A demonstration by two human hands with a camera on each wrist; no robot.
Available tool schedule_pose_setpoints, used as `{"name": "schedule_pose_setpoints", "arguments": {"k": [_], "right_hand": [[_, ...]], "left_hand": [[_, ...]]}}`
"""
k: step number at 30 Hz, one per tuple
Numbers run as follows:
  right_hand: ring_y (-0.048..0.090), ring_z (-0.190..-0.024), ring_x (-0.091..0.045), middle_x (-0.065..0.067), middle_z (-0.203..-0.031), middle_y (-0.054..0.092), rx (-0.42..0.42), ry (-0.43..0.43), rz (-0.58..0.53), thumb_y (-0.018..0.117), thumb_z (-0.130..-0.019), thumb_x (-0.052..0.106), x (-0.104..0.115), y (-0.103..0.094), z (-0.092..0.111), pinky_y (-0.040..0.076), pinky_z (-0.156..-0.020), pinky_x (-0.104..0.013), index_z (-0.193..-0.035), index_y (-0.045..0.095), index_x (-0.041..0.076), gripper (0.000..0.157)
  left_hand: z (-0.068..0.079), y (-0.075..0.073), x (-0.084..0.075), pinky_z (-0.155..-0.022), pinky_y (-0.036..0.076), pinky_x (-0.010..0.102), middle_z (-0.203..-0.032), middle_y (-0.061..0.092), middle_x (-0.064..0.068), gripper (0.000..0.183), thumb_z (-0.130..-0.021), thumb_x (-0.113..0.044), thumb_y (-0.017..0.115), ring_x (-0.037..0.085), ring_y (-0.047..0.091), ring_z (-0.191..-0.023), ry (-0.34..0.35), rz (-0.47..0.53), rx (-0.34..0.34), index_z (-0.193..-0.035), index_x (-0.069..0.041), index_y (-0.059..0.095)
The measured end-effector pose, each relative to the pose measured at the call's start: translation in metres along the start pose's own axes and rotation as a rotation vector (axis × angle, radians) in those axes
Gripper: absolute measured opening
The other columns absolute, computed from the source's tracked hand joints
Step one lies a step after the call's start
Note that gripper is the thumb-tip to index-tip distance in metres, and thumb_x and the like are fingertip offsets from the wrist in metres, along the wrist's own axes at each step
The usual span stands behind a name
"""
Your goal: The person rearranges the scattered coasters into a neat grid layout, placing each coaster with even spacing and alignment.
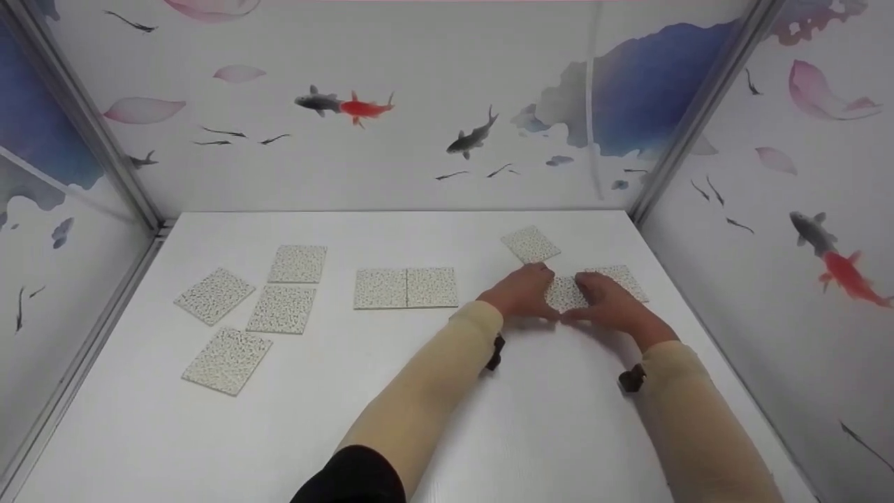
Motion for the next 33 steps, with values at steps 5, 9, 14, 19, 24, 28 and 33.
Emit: {"name": "schedule_pose_setpoints", "arguments": {"k": [5,9,14,19,24,28,33], "right_hand": [[0.026,-0.162,-0.051,-0.030,-0.172,0.038,0.000,-0.020,0.023,0.092,-0.091,0.047,0.004,0.000,0.001,0.017,-0.133,-0.066,-0.166,0.042,-0.005,0.103],[0.026,-0.161,-0.054,-0.030,-0.172,0.037,-0.007,-0.051,0.069,0.090,-0.093,0.048,0.010,0.000,0.001,0.018,-0.132,-0.068,-0.166,0.043,-0.004,0.101],[0.027,-0.161,-0.052,-0.028,-0.173,0.038,0.000,-0.091,0.097,0.089,-0.095,0.046,0.017,0.001,0.000,0.020,-0.132,-0.067,-0.166,0.044,-0.002,0.097],[0.028,-0.161,-0.052,-0.027,-0.172,0.039,0.005,-0.118,0.107,0.089,-0.094,0.047,0.024,0.004,-0.005,0.020,-0.132,-0.067,-0.164,0.046,-0.004,0.097],[0.028,-0.162,-0.050,-0.025,-0.173,0.039,0.016,-0.109,0.113,0.088,-0.093,0.053,0.026,0.010,-0.010,0.020,-0.132,-0.065,-0.165,0.045,-0.002,0.101],[0.029,-0.162,-0.049,-0.025,-0.173,0.040,0.024,-0.102,0.088,0.088,-0.092,0.054,0.029,0.016,-0.014,0.021,-0.132,-0.065,-0.166,0.046,0.000,0.101],[0.033,-0.160,-0.048,-0.025,-0.170,0.043,0.021,-0.109,0.071,0.089,-0.092,0.052,0.039,0.024,-0.019,0.025,-0.131,-0.065,-0.164,0.049,0.001,0.097]], "left_hand": [[0.008,-0.008,0.002,-0.125,0.039,0.029,-0.158,0.057,0.005,0.094,-0.091,-0.067,0.083,0.021,0.052,-0.147,0.012,-0.018,0.006,-0.160,-0.009,0.055],[0.011,-0.013,0.005,-0.125,0.039,0.028,-0.156,0.058,0.004,0.098,-0.091,-0.074,0.078,0.020,0.052,-0.147,0.036,-0.052,0.001,-0.160,-0.009,0.055],[0.017,-0.020,0.009,-0.122,0.043,0.029,-0.149,0.060,0.002,0.096,-0.089,-0.076,0.078,0.020,0.055,-0.140,0.044,-0.068,-0.009,-0.156,-0.010,0.058],[0.024,-0.024,0.015,-0.123,0.042,0.030,-0.149,0.061,0.004,0.095,-0.089,-0.073,0.080,0.021,0.055,-0.141,0.047,-0.060,-0.010,-0.155,-0.008,0.059],[0.029,-0.026,0.022,-0.121,0.043,0.030,-0.146,0.063,0.004,0.092,-0.090,-0.072,0.080,0.021,0.056,-0.139,0.052,-0.067,-0.019,-0.152,-0.008,0.061],[0.035,-0.028,0.027,-0.115,0.048,0.031,-0.137,0.064,0.004,0.086,-0.090,-0.065,0.082,0.021,0.059,-0.129,0.069,-0.075,-0.025,-0.148,-0.006,0.062],[0.044,-0.029,0.036,-0.109,0.051,0.031,-0.130,0.063,0.003,0.075,-0.087,-0.054,0.088,0.020,0.058,-0.120,0.069,-0.057,-0.031,-0.140,-0.006,0.065]]}}
Point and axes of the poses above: each hand's wrist, its own z-axis away from the middle knuckle, its own y-axis out of the palm, x = y × z, the point moved 4 cm from there along -z, towards the middle knuckle
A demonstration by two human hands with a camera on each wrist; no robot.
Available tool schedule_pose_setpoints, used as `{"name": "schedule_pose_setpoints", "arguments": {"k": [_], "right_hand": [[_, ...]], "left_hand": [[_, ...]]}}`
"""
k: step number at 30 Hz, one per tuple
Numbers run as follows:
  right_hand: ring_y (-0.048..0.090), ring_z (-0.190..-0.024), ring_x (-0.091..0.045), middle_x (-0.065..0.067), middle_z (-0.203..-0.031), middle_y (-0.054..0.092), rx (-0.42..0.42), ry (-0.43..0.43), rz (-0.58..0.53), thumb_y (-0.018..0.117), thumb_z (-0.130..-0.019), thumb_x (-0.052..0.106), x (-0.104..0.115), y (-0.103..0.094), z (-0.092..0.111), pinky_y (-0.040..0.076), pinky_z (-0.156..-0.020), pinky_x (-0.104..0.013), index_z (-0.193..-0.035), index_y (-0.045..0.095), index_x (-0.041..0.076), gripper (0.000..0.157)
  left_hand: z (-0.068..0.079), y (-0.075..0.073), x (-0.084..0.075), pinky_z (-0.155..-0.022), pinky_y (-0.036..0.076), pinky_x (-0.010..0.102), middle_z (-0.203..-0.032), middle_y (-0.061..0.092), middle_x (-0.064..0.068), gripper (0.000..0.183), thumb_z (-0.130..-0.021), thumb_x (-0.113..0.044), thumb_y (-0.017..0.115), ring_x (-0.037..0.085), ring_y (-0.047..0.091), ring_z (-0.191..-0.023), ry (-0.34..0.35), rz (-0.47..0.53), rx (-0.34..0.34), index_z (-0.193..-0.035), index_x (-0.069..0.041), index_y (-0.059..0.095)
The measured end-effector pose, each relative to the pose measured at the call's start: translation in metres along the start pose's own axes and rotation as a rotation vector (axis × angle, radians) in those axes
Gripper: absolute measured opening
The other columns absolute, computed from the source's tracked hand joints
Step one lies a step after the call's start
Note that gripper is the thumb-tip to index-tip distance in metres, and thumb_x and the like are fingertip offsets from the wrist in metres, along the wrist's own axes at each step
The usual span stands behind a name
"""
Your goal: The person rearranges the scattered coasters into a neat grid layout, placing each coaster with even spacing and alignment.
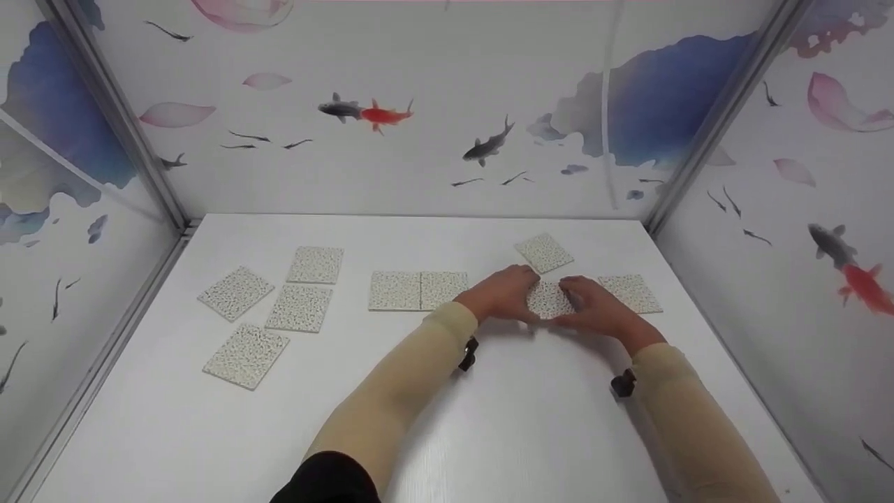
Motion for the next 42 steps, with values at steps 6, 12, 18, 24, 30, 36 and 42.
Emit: {"name": "schedule_pose_setpoints", "arguments": {"k": [6,12,18,24,30,36,42], "right_hand": [[0.034,-0.160,-0.047,-0.025,-0.168,0.044,0.006,0.008,0.029,0.090,-0.091,0.055,0.015,0.011,-0.013,0.027,-0.131,-0.063,-0.162,0.051,0.000,0.097],[0.037,-0.158,-0.046,-0.026,-0.167,0.047,-0.003,-0.034,0.117,0.091,-0.090,0.052,0.030,0.018,-0.030,0.030,-0.131,-0.060,-0.160,0.054,-0.001,0.095],[0.036,-0.158,-0.047,-0.027,-0.167,0.046,-0.010,-0.048,0.113,0.092,-0.088,0.053,0.038,0.023,-0.042,0.028,-0.132,-0.060,-0.160,0.051,-0.002,0.099],[0.036,-0.158,-0.047,-0.026,-0.167,0.046,-0.014,-0.081,0.135,0.091,-0.088,0.055,0.045,0.028,-0.051,0.028,-0.132,-0.059,-0.161,0.049,-0.004,0.103],[0.038,-0.157,-0.045,-0.025,-0.165,0.048,-0.023,-0.104,0.137,0.091,-0.086,0.059,0.058,0.032,-0.061,0.030,-0.131,-0.059,-0.160,0.051,-0.004,0.105],[0.038,-0.158,-0.045,-0.025,-0.165,0.048,-0.017,-0.109,0.143,0.091,-0.089,0.056,0.067,0.034,-0.065,0.032,-0.130,-0.058,-0.160,0.051,-0.004,0.102],[0.037,-0.159,-0.045,-0.024,-0.167,0.047,-0.006,-0.112,0.152,0.089,-0.091,0.057,0.071,0.035,-0.071,0.030,-0.131,-0.058,-0.161,0.050,-0.003,0.101]], "left_hand": [[0.014,-0.003,0.014,-0.105,0.052,0.033,-0.123,0.063,0.003,0.066,-0.085,-0.049,0.088,0.020,0.058,-0.115,0.017,-0.028,-0.015,-0.131,-0.007,0.066],[0.025,-0.009,0.030,-0.107,0.053,0.033,-0.130,0.063,0.006,0.070,-0.086,-0.052,0.087,0.021,0.059,-0.119,0.014,-0.034,-0.019,-0.135,-0.006,0.065],[0.033,-0.013,0.041,-0.119,0.046,0.033,-0.148,0.060,0.010,0.082,-0.088,-0.049,0.087,0.025,0.057,-0.136,-0.015,-0.046,-0.008,-0.150,-0.004,0.060],[0.043,-0.019,0.050,-0.125,0.041,0.033,-0.156,0.057,0.012,0.091,-0.089,-0.053,0.086,0.027,0.053,-0.145,-0.045,-0.028,-0.009,-0.158,-0.002,0.054],[0.055,-0.026,0.059,-0.125,0.041,0.034,-0.158,0.056,0.010,0.094,-0.089,-0.055,0.088,0.026,0.052,-0.147,-0.075,0.013,-0.021,-0.159,-0.003,0.053],[0.062,-0.030,0.064,-0.125,0.042,0.035,-0.160,0.053,0.012,0.095,-0.091,-0.056,0.086,0.027,0.050,-0.148,-0.082,0.010,-0.008,-0.161,-0.002,0.050],[0.064,-0.031,0.071,-0.126,0.041,0.036,-0.161,0.052,0.011,0.095,-0.091,-0.053,0.086,0.027,0.049,-0.149,-0.091,0.006,-0.011,-0.162,-0.003,0.049]]}}
Point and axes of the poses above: each hand's wrist, its own z-axis away from the middle knuckle, its own y-axis out of the palm, x = y × z, the point moved 4 cm from there along -z, towards the middle knuckle
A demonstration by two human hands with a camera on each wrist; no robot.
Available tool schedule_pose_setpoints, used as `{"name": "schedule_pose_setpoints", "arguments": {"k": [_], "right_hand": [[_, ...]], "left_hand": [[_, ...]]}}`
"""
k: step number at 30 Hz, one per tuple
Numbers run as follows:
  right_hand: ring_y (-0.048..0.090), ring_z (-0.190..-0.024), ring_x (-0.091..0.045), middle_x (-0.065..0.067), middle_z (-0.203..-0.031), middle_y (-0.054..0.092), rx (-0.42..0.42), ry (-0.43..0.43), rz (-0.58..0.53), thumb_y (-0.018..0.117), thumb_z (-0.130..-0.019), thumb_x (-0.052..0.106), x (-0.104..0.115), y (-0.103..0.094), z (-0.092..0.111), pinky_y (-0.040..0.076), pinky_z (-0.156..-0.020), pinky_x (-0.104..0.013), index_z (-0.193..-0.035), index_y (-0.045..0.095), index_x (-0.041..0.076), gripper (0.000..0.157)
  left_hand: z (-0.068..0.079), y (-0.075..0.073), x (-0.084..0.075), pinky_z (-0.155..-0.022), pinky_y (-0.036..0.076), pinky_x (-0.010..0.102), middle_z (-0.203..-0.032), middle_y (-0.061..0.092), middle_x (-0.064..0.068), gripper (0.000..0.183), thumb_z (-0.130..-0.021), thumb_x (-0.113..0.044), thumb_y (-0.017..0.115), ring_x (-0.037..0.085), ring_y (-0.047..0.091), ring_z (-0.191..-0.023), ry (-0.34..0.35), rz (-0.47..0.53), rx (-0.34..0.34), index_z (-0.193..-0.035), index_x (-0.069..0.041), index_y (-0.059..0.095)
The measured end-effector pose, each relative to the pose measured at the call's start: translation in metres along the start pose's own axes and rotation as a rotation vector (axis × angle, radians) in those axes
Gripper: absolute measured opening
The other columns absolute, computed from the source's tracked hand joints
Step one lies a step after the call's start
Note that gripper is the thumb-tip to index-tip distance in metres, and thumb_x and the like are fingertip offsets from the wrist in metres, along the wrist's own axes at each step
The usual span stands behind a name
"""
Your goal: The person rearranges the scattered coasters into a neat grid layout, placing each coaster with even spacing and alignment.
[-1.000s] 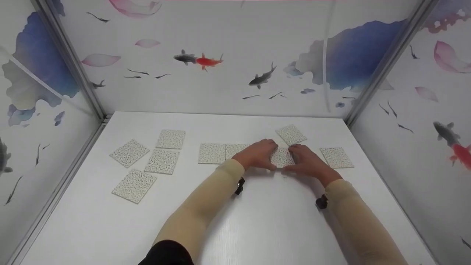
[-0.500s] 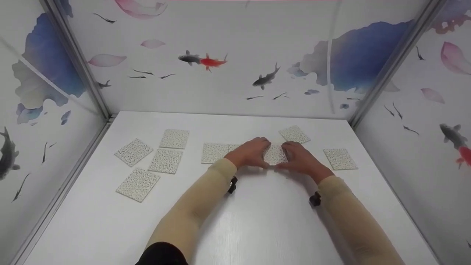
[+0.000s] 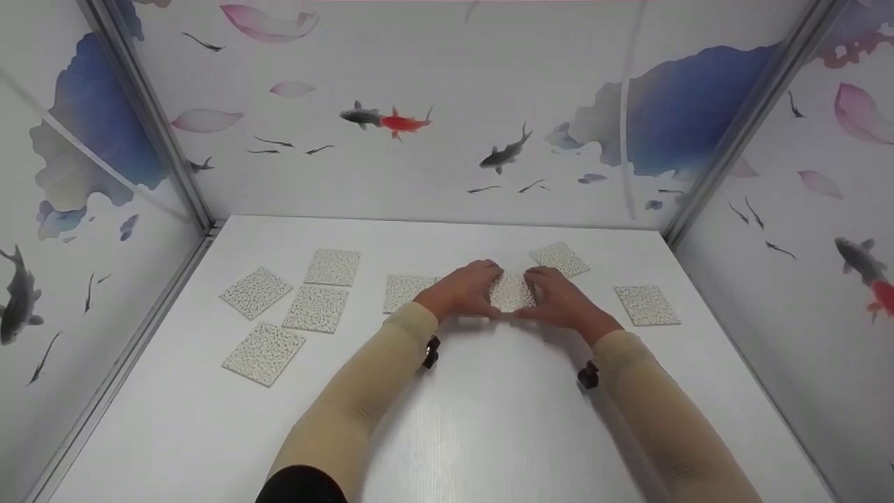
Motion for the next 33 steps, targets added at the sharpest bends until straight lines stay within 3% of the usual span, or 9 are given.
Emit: {"name": "schedule_pose_setpoints", "arguments": {"k": [16,26,33], "right_hand": [[0.035,-0.160,-0.044,-0.022,-0.168,0.047,0.003,-0.003,0.007,0.088,-0.090,0.060,0.007,-0.001,-0.004,0.030,-0.132,-0.057,-0.162,0.050,-0.001,0.102],[0.042,-0.155,-0.045,-0.026,-0.161,0.051,-0.006,-0.047,0.029,0.091,-0.089,0.055,0.009,0.005,-0.004,0.035,-0.129,-0.057,-0.157,0.055,-0.005,0.098],[0.043,-0.153,-0.043,-0.024,-0.160,0.052,0.014,-0.016,0.037,0.093,-0.086,0.058,0.005,0.008,-0.008,0.036,-0.129,-0.055,-0.155,0.056,-0.005,0.101]], "left_hand": [[0.007,-0.006,0.005,-0.129,0.036,0.037,-0.168,0.047,0.012,0.093,-0.092,-0.045,0.086,0.028,0.043,-0.157,-0.032,0.061,-0.001,-0.166,-0.004,0.046],[0.009,0.003,0.006,-0.130,0.034,0.036,-0.169,0.047,0.011,0.099,-0.094,-0.063,0.081,0.027,0.042,-0.158,-0.042,0.043,0.025,-0.166,-0.005,0.046],[0.006,0.004,0.006,-0.129,0.037,0.035,-0.165,0.050,0.010,0.092,-0.095,-0.046,0.088,0.027,0.046,-0.155,-0.056,0.056,0.050,-0.165,-0.005,0.046]]}}
Point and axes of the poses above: each hand's wrist, its own z-axis away from the middle knuckle, its own y-axis out of the palm, x = y × z, the point moved 4 cm from there along -z, towards the middle knuckle
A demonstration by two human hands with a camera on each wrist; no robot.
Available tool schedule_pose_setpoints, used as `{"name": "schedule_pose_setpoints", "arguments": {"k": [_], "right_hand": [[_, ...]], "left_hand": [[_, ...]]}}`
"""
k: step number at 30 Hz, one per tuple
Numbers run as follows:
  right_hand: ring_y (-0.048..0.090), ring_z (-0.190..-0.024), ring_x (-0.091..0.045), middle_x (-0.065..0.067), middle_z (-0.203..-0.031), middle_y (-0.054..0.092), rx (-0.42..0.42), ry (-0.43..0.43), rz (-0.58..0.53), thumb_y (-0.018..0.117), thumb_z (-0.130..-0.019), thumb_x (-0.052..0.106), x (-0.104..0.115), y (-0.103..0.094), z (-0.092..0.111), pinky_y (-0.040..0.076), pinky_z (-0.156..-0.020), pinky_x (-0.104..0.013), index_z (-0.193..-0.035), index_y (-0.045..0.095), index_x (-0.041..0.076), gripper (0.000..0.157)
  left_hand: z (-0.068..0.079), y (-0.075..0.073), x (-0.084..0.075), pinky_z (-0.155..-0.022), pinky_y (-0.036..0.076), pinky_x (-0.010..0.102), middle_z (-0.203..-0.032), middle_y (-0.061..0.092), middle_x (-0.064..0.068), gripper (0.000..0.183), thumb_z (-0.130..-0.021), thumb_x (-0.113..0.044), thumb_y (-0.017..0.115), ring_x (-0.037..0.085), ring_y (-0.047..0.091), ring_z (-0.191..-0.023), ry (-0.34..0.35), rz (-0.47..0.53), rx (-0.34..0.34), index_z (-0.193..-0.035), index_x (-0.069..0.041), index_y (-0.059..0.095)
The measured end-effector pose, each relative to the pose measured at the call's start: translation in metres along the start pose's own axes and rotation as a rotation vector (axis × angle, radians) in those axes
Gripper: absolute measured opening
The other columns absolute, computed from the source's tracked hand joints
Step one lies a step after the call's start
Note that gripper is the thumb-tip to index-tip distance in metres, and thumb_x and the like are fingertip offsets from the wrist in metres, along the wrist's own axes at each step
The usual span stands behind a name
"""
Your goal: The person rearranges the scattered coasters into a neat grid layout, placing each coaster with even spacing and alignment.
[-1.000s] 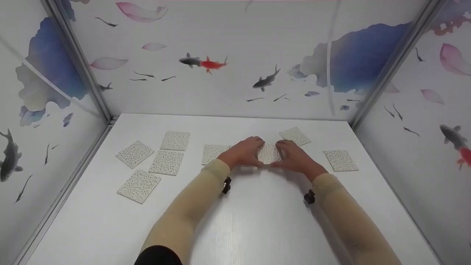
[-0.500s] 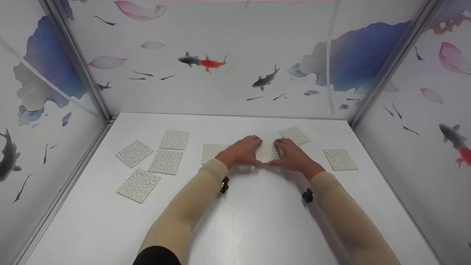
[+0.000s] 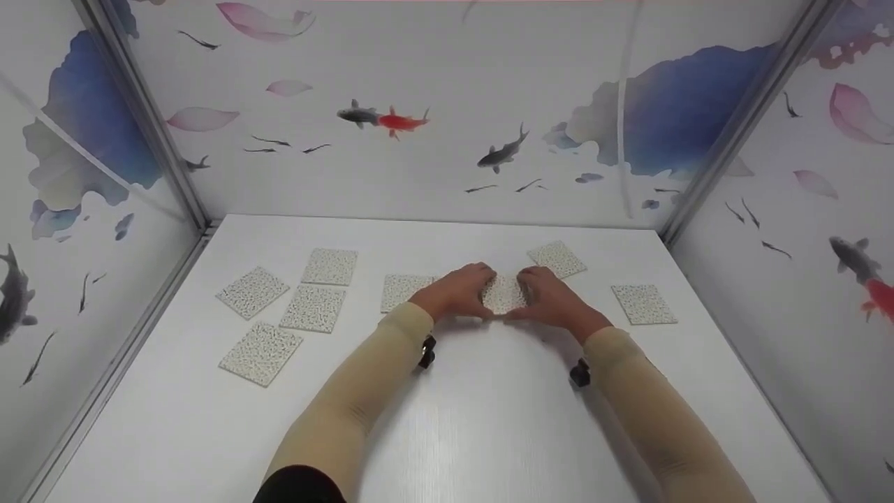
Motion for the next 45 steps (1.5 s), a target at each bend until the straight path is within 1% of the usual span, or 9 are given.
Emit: {"name": "schedule_pose_setpoints", "arguments": {"k": [5,11,15,18,22,25,29,34,45], "right_hand": [[0.046,-0.151,-0.042,-0.023,-0.158,0.054,0.011,0.017,0.008,0.094,-0.085,0.057,-0.001,0.004,-0.001,0.037,-0.128,-0.054,-0.154,0.057,-0.005,0.100],[0.048,-0.148,-0.041,-0.022,-0.154,0.057,0.024,0.040,0.024,0.094,-0.085,0.057,0.000,0.010,-0.005,0.038,-0.127,-0.053,-0.151,0.059,-0.005,0.097],[0.050,-0.147,-0.039,-0.021,-0.154,0.057,0.036,0.064,0.032,0.095,-0.085,0.055,0.000,0.012,-0.006,0.039,-0.127,-0.051,-0.150,0.060,-0.004,0.095],[0.048,-0.149,-0.039,-0.020,-0.156,0.056,0.045,0.071,0.011,0.095,-0.085,0.054,-0.001,0.011,-0.006,0.037,-0.128,-0.050,-0.151,0.059,-0.003,0.095],[0.049,-0.147,-0.039,-0.020,-0.155,0.057,0.051,0.055,-0.014,0.096,-0.085,0.053,-0.003,0.011,-0.007,0.039,-0.127,-0.051,-0.149,0.061,-0.003,0.092],[0.051,-0.145,-0.039,-0.020,-0.152,0.058,0.055,0.051,-0.008,0.095,-0.085,0.053,-0.004,0.012,-0.008,0.041,-0.126,-0.052,-0.148,0.061,-0.003,0.091],[0.049,-0.148,-0.039,-0.020,-0.155,0.056,0.065,0.071,-0.024,0.095,-0.086,0.053,-0.005,0.012,-0.007,0.039,-0.127,-0.052,-0.151,0.059,-0.003,0.093],[0.046,-0.151,-0.041,-0.021,-0.159,0.054,0.072,0.077,-0.036,0.094,-0.087,0.055,-0.004,0.013,-0.005,0.036,-0.129,-0.052,-0.154,0.057,-0.003,0.096],[0.041,-0.155,-0.042,-0.021,-0.164,0.050,0.075,0.111,-0.086,0.091,-0.090,0.054,-0.006,0.015,-0.004,0.033,-0.131,-0.054,-0.158,0.053,-0.001,0.096]], "left_hand": [[0.000,0.002,0.000,-0.128,0.038,0.035,-0.162,0.054,0.010,0.089,-0.093,-0.038,0.091,0.027,0.049,-0.152,0.000,0.031,0.005,-0.163,-0.004,0.049],[0.002,0.004,0.001,-0.126,0.040,0.035,-0.156,0.058,0.007,0.084,-0.091,-0.035,0.092,0.025,0.053,-0.148,-0.022,0.071,0.004,-0.159,-0.006,0.053],[0.003,0.006,0.004,-0.127,0.038,0.034,-0.159,0.056,0.007,0.085,-0.091,-0.035,0.090,0.025,0.051,-0.151,-0.022,0.088,0.008,-0.161,-0.006,0.051],[0.002,0.007,0.006,-0.127,0.038,0.035,-0.160,0.056,0.006,0.087,-0.090,-0.036,0.090,0.025,0.050,-0.152,-0.033,0.103,0.010,-0.163,-0.007,0.050],[0.000,0.007,0.008,-0.126,0.041,0.036,-0.157,0.057,0.005,0.088,-0.088,-0.035,0.090,0.024,0.052,-0.150,-0.050,0.121,0.011,-0.162,-0.009,0.051],[-0.001,0.007,0.008,-0.125,0.041,0.036,-0.156,0.058,0.003,0.087,-0.087,-0.035,0.090,0.023,0.053,-0.149,-0.052,0.115,0.011,-0.162,-0.010,0.052],[0.000,0.007,0.008,-0.126,0.040,0.036,-0.158,0.057,0.002,0.087,-0.088,-0.037,0.090,0.023,0.051,-0.151,-0.060,0.100,0.015,-0.162,-0.011,0.052],[0.003,0.009,0.009,-0.127,0.039,0.037,-0.161,0.055,0.004,0.088,-0.090,-0.040,0.090,0.024,0.049,-0.154,-0.074,0.121,0.022,-0.164,-0.010,0.050],[0.001,0.012,0.011,-0.128,0.036,0.034,-0.165,0.053,0.004,0.089,-0.091,-0.041,0.088,0.023,0.047,-0.155,-0.062,0.126,0.007,-0.165,-0.010,0.048]]}}
Point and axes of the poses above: each hand's wrist, its own z-axis away from the middle knuckle, its own y-axis out of the palm, x = y × z, the point moved 4 cm from there along -z, towards the middle knuckle
